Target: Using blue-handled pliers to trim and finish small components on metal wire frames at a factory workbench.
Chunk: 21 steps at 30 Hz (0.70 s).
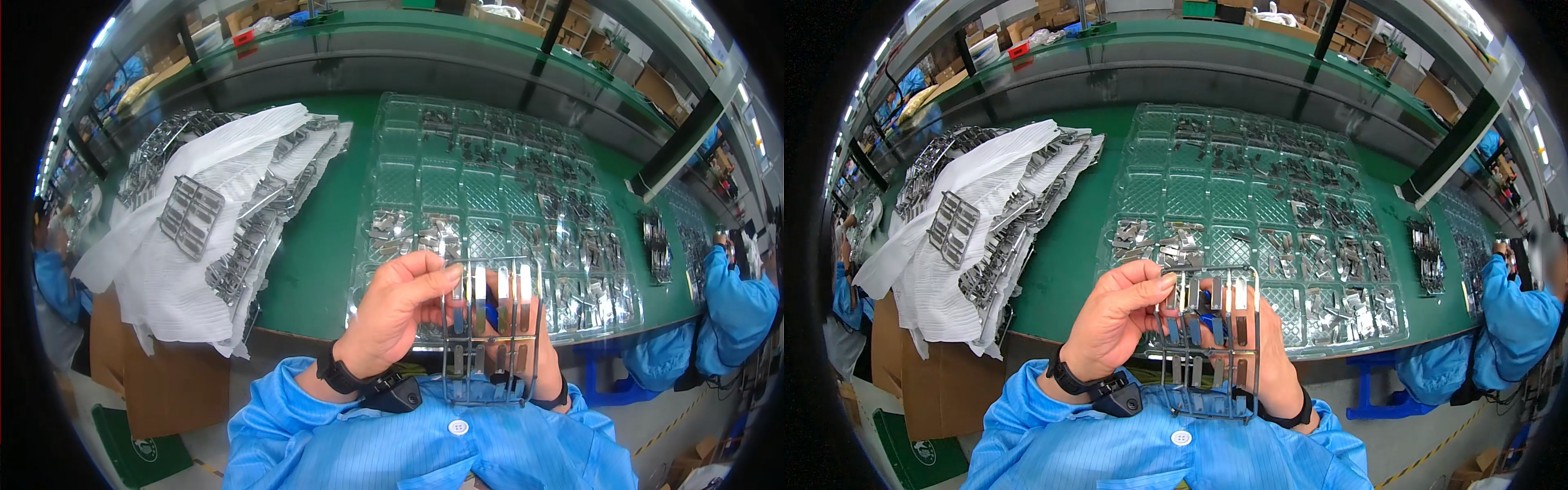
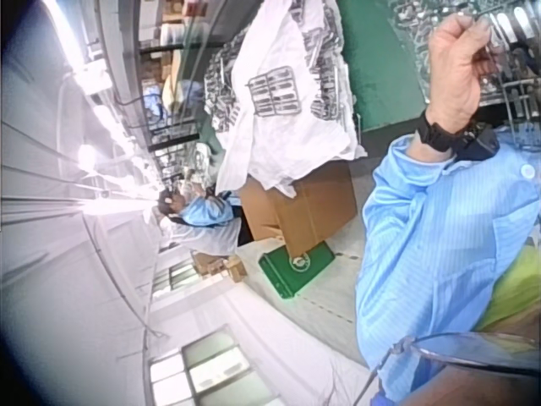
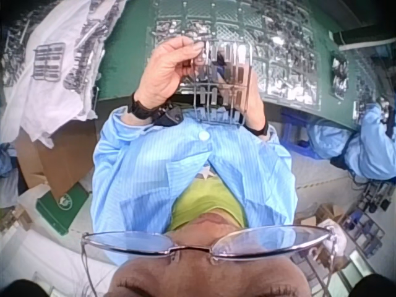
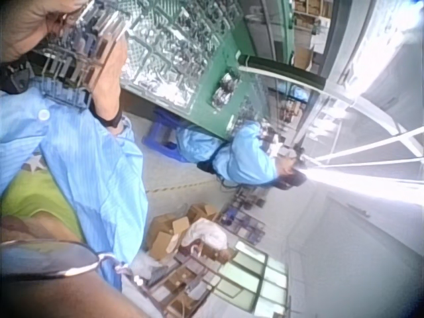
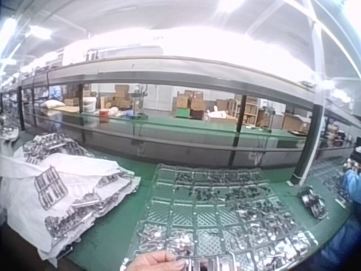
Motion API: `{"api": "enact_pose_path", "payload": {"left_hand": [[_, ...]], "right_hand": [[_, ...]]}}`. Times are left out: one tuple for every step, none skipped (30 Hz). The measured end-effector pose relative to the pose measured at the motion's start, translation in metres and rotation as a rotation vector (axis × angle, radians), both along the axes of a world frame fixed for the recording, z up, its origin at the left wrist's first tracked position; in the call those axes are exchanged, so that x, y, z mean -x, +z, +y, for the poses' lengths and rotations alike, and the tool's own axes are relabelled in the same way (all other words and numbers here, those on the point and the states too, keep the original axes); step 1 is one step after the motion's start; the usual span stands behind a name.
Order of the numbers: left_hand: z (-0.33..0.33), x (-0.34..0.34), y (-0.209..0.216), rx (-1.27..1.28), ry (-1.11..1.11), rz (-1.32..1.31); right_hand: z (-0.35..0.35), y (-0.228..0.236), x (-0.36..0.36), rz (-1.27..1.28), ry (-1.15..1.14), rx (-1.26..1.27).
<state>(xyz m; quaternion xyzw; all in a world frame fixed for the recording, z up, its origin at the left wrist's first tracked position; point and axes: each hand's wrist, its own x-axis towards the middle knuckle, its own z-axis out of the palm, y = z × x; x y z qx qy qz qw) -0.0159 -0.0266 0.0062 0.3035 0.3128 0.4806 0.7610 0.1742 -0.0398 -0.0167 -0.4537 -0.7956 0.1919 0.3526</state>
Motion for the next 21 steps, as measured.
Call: {"api": "enact_pose_path", "payload": {"left_hand": [[0.0,0.0,0.0,0.0,-0.002,0.0],[0.001,0.0,-0.001,-0.003,-0.004,-0.01],[0.001,0.0,-0.002,-0.007,-0.008,-0.019],[0.002,-0.001,-0.002,-0.007,-0.01,-0.018],[0.001,-0.002,-0.003,-0.003,0.003,-0.02],[0.001,-0.002,-0.004,0.002,0.015,-0.021],[0.001,-0.003,-0.003,0.003,0.014,-0.019],[0.001,-0.003,-0.002,0.008,0.029,-0.012],[0.001,-0.004,0.0,0.013,0.043,-0.004],[0.001,-0.004,0.0,0.013,0.042,-0.003],[0.001,-0.005,0.001,0.016,0.047,0.0],[0.001,-0.005,0.001,0.019,0.053,0.003],[0.001,-0.005,0.001,0.019,0.052,0.003],[0.001,-0.004,0.0,0.011,0.047,0.007],[0.001,-0.004,0.0,0.003,0.043,0.011],[0.002,-0.003,-0.001,0.004,0.044,0.012],[0.001,-0.003,-0.002,0.001,0.043,0.0],[0.001,-0.003,-0.003,-0.001,0.043,-0.011],[0.001,-0.003,-0.003,-0.002,0.045,-0.01],[0.001,-0.004,-0.003,0.004,0.042,-0.011],[0.002,-0.005,-0.002,0.01,0.039,-0.012]], "right_hand": [[0.0,-0.001,0.0,0.0,-0.002,0.0],[0.0,-0.002,0.0,0.024,0.0,-0.003],[0.001,-0.004,0.0,0.047,0.001,-0.006],[0.001,-0.007,0.001,0.048,-0.001,-0.006],[0.002,-0.01,0.002,0.041,-0.016,-0.049],[0.002,-0.012,0.003,0.035,-0.032,-0.091],[0.002,-0.012,0.003,0.036,-0.033,-0.09],[0.002,-0.012,0.003,0.011,-0.033,-0.109],[0.002,-0.012,0.002,-0.013,-0.033,-0.128],[0.003,-0.011,0.002,-0.012,-0.035,-0.128],[0.004,-0.01,0.001,-0.023,-0.009,-0.105],[0.005,-0.009,0.0,-0.033,0.016,-0.081],[0.004,-0.008,-0.001,-0.033,0.015,-0.082],[0.003,-0.009,-0.001,-0.028,0.011,-0.102],[0.003,-0.008,-0.001,-0.023,0.008,-0.123],[0.004,-0.007,-0.001,-0.022,0.008,-0.123],[0.005,-0.005,-0.002,-0.028,0.017,-0.05],[0.006,-0.004,-0.002,-0.034,0.027,0.022],[0.005,-0.009,-0.002,-0.033,0.028,0.022],[0.002,-0.016,-0.005,-0.094,0.015,-0.125],[0.001,-0.019,-0.006,-0.156,0.002,-0.272]]}}
